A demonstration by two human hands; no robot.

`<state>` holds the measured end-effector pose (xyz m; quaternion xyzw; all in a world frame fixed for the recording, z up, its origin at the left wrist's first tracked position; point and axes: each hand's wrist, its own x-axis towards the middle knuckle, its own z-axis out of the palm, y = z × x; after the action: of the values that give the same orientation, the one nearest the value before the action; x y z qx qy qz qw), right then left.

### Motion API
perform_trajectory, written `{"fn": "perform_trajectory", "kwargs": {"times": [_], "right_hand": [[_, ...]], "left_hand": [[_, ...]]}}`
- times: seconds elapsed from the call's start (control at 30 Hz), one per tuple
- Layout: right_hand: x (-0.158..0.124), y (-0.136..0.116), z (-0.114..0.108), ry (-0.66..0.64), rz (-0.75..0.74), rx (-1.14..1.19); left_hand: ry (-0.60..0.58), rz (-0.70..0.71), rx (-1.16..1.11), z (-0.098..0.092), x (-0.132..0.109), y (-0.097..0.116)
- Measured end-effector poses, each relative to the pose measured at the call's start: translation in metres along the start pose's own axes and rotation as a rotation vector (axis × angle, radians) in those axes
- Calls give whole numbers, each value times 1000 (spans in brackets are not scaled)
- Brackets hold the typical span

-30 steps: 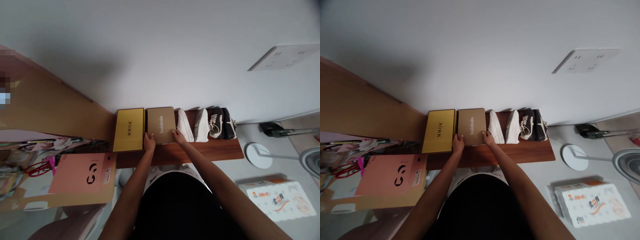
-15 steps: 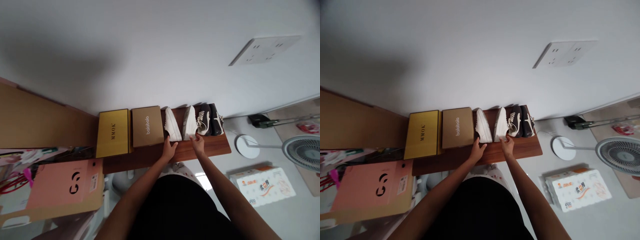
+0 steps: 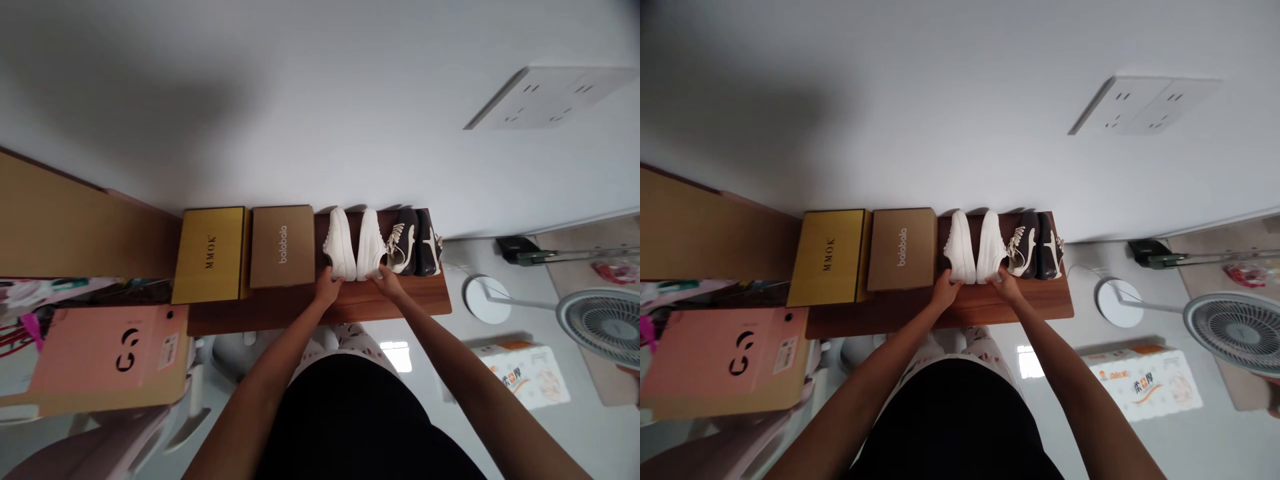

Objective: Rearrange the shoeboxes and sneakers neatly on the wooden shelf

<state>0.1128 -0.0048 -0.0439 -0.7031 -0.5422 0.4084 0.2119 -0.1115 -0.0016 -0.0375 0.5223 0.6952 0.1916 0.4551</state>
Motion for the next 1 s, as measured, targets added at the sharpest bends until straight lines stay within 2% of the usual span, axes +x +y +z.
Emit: {"fn": "perform_trajectory", "kwargs": {"times": [0.1, 0.27, 0.5, 0.63, 0.77, 1.0], "right_hand": [[4, -7, -9, -13, -85, -170], [3, -24, -22, -59, -247, -445], [4, -51, -23, -222, -267, -762], [10, -63, -15, -272, -286, -837], [13, -72, -5, -293, -285, -867], [16, -80, 9, -310, -259, -865]], "left_hand": [[-16, 69, 92, -6, 2, 9], [-123, 195, 286, -17, 4, 30], [-226, 235, 555, -18, 5, 56], [-191, 255, 555, -11, 4, 59], [-128, 237, 447, -3, 4, 57], [-64, 208, 338, -2, 11, 49]]}}
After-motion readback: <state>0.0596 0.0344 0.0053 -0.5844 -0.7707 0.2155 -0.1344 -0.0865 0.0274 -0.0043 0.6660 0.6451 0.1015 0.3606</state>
